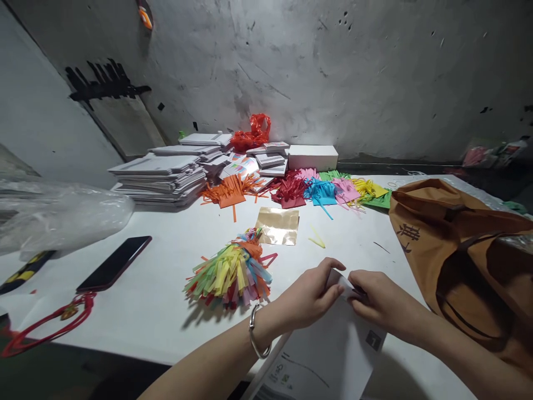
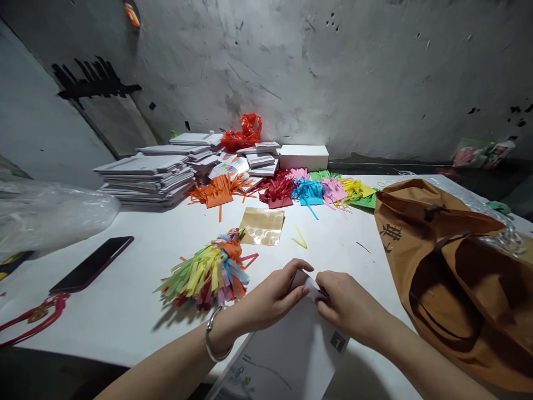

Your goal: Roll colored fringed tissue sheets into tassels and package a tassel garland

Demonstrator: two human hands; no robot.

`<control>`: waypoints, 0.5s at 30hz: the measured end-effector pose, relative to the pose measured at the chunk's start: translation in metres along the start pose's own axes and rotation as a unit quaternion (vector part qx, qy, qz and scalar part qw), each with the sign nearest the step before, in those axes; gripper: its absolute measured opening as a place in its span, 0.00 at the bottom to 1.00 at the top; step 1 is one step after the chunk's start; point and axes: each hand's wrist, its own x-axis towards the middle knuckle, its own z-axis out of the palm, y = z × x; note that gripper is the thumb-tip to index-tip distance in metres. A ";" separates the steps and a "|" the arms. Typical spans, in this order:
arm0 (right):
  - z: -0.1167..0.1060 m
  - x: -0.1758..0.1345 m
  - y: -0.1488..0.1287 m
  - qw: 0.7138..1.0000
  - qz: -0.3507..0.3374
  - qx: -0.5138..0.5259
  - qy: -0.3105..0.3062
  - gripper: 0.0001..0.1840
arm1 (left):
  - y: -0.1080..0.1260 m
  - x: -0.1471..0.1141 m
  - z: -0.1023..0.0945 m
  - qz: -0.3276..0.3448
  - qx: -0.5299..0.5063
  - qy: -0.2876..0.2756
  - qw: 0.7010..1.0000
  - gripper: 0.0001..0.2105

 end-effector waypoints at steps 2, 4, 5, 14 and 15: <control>0.000 0.000 -0.002 1.000 0.002 -0.003 0.001 0.14 | -0.001 0.000 0.000 0.001 0.004 0.001 1.000 0.12; 0.000 0.001 -0.003 1.000 0.000 0.001 -0.003 0.14 | -0.003 0.001 -0.001 0.003 -0.001 -0.003 1.000 0.12; 0.000 0.001 -0.003 1.000 -0.001 0.005 -0.006 0.14 | -0.003 0.001 -0.001 0.004 -0.006 -0.005 1.000 0.12; -0.005 0.005 0.006 0.993 0.021 0.099 -0.052 0.12 | -0.014 0.003 0.003 0.020 -0.070 -0.015 0.997 0.12; -0.006 0.005 0.007 0.991 0.022 0.117 -0.061 0.10 | -0.015 0.003 0.003 0.019 -0.074 -0.014 0.997 0.13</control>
